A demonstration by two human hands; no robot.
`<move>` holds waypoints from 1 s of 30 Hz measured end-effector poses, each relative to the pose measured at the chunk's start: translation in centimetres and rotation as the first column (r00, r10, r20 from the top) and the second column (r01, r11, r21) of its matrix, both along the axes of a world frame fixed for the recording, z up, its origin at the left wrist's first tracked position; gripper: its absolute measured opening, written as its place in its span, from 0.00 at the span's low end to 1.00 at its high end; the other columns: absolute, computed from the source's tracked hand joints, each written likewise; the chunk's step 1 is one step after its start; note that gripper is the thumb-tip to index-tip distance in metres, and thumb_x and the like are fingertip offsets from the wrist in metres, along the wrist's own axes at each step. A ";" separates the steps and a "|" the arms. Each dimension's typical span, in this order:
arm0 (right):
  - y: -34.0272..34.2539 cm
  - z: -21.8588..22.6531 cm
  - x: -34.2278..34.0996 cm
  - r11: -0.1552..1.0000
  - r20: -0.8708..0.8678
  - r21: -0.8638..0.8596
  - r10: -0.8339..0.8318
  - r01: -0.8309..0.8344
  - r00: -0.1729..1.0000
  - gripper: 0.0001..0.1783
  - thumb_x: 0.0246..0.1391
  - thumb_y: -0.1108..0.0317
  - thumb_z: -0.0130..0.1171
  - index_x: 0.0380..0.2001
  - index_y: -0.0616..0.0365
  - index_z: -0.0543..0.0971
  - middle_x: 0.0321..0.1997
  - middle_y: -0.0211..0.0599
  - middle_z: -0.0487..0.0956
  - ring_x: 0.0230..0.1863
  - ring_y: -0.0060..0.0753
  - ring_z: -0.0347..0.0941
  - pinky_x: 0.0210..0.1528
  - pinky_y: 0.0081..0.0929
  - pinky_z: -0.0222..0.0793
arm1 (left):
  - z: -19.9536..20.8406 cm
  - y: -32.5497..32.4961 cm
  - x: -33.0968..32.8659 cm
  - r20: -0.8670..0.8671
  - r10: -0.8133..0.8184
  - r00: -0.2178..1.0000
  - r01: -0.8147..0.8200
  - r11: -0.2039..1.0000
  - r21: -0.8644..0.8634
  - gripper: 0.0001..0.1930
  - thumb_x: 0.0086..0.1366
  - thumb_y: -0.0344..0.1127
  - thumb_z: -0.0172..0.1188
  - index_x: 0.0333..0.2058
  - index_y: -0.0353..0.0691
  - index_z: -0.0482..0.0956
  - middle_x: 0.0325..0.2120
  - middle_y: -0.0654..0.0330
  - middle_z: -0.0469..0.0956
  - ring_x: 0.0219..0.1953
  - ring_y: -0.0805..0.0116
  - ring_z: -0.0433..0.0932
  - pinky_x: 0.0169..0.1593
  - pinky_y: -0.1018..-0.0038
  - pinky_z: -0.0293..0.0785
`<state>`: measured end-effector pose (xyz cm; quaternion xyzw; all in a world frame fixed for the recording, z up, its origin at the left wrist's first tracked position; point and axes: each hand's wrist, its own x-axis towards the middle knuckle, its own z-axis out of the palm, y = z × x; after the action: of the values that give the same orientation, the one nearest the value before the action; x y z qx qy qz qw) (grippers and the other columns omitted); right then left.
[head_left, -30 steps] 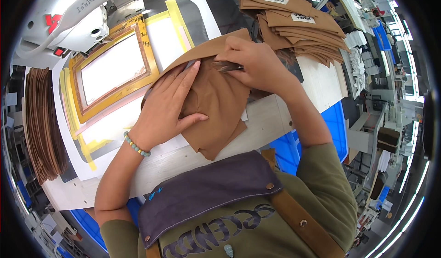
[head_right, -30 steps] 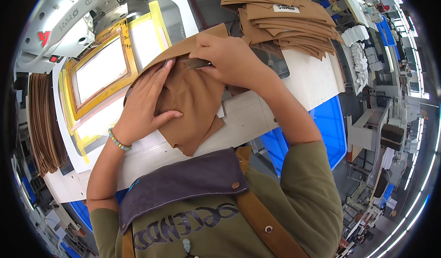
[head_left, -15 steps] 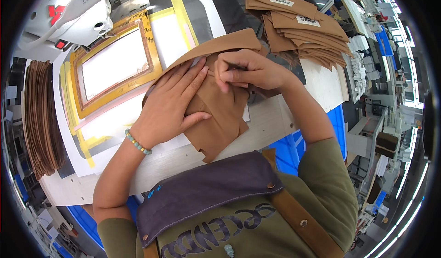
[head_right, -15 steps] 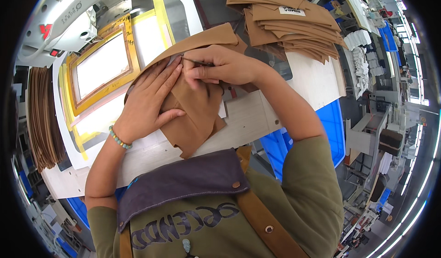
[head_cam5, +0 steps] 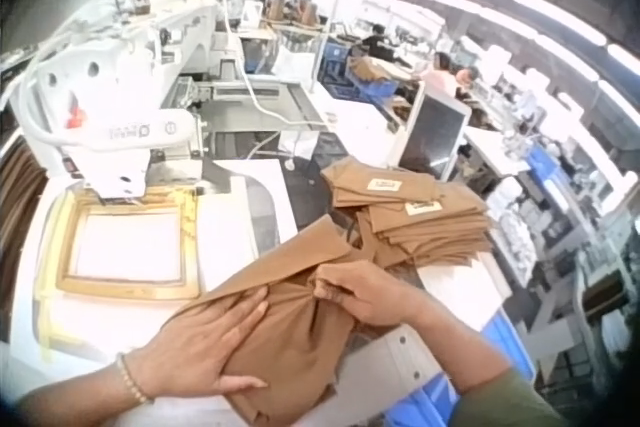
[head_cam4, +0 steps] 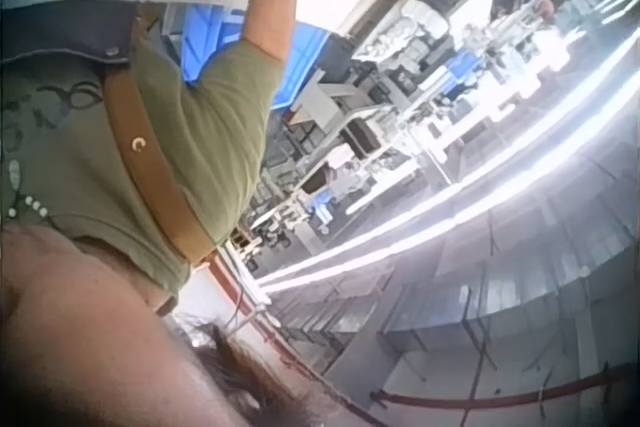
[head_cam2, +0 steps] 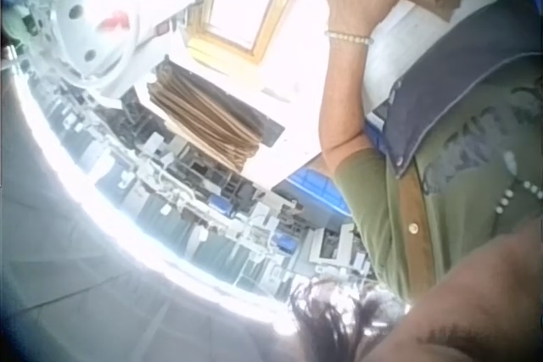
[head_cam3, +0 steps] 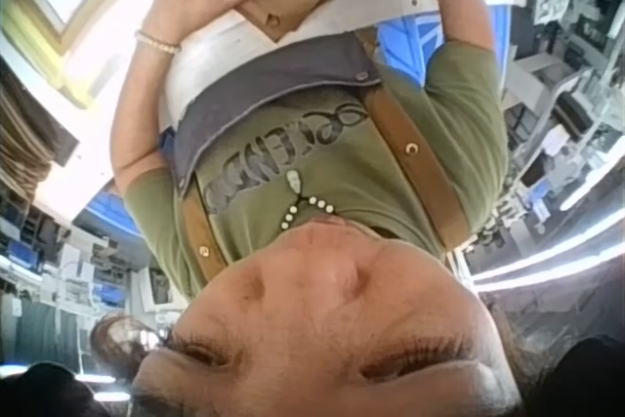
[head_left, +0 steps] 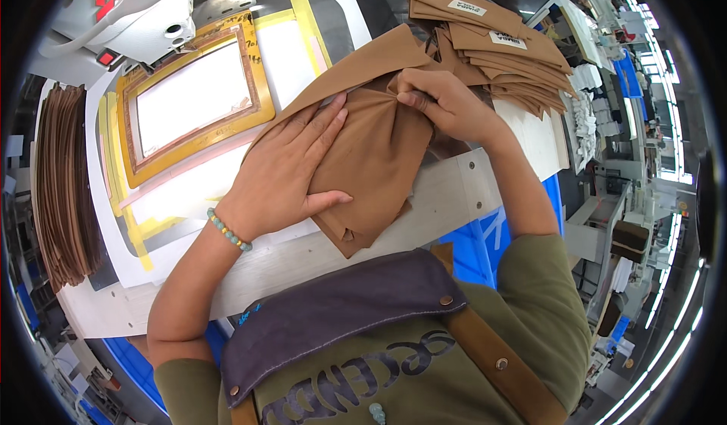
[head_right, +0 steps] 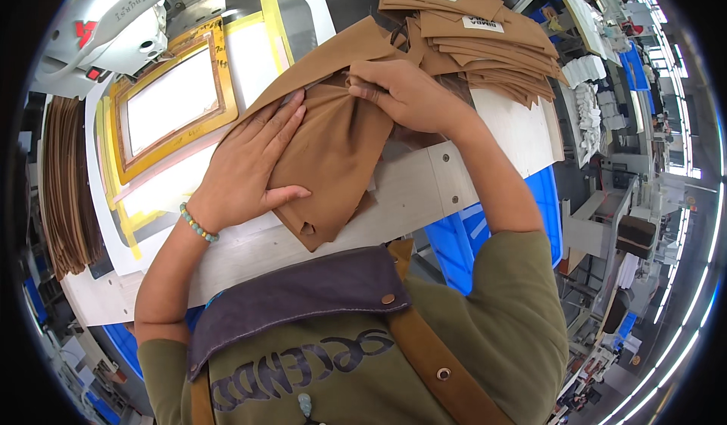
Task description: The recorder is seen preparing and sewing leather panels using an industrial sewing machine.
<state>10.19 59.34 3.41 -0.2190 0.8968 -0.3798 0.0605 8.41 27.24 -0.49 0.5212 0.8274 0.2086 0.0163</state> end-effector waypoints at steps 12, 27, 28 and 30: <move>-1.0 0.0 -2.7 0.847 0.110 -0.515 0.219 -0.133 0.969 0.14 0.78 0.62 0.58 0.35 0.58 0.78 0.39 0.33 0.80 0.53 0.27 0.75 0.61 0.30 0.68 | 0.5 0.0 -0.2 0.015 0.005 1.000 -0.005 0.998 -0.056 0.58 0.65 0.74 0.61 0.78 0.33 0.60 0.80 0.49 0.59 0.82 0.41 0.55 0.83 0.51 0.51; 0.9 0.9 -4.0 0.953 0.204 -0.115 0.298 -0.279 0.933 0.10 0.74 0.68 0.59 0.37 0.62 0.75 0.36 0.45 0.74 0.37 0.51 0.69 0.42 0.36 0.70 | 0.5 0.4 -0.8 0.066 0.015 0.998 -0.008 0.995 -0.095 0.60 0.62 0.79 0.58 0.79 0.36 0.59 0.81 0.51 0.58 0.81 0.43 0.57 0.81 0.51 0.54; 1.1 0.9 -3.9 0.952 0.206 -0.113 0.303 -0.285 0.931 0.10 0.74 0.68 0.59 0.37 0.62 0.75 0.36 0.45 0.74 0.37 0.51 0.69 0.42 0.36 0.70 | 0.5 0.4 -0.8 0.061 0.007 0.998 -0.002 0.996 -0.090 0.60 0.63 0.79 0.58 0.79 0.36 0.59 0.81 0.51 0.58 0.81 0.43 0.57 0.81 0.51 0.54; 2.3 1.4 -3.3 0.971 0.114 0.028 0.234 -0.239 0.966 0.07 0.73 0.70 0.58 0.39 0.62 0.76 0.37 0.43 0.78 0.37 0.48 0.70 0.47 0.38 0.71 | 0.3 0.1 -0.9 0.056 0.000 0.998 0.004 0.997 -0.077 0.60 0.63 0.79 0.58 0.79 0.35 0.59 0.81 0.51 0.58 0.81 0.42 0.57 0.81 0.51 0.54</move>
<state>6.84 61.67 4.83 -0.3020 0.8673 -0.3625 0.1589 7.51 27.35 -0.19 0.5148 0.8336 0.1911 0.0599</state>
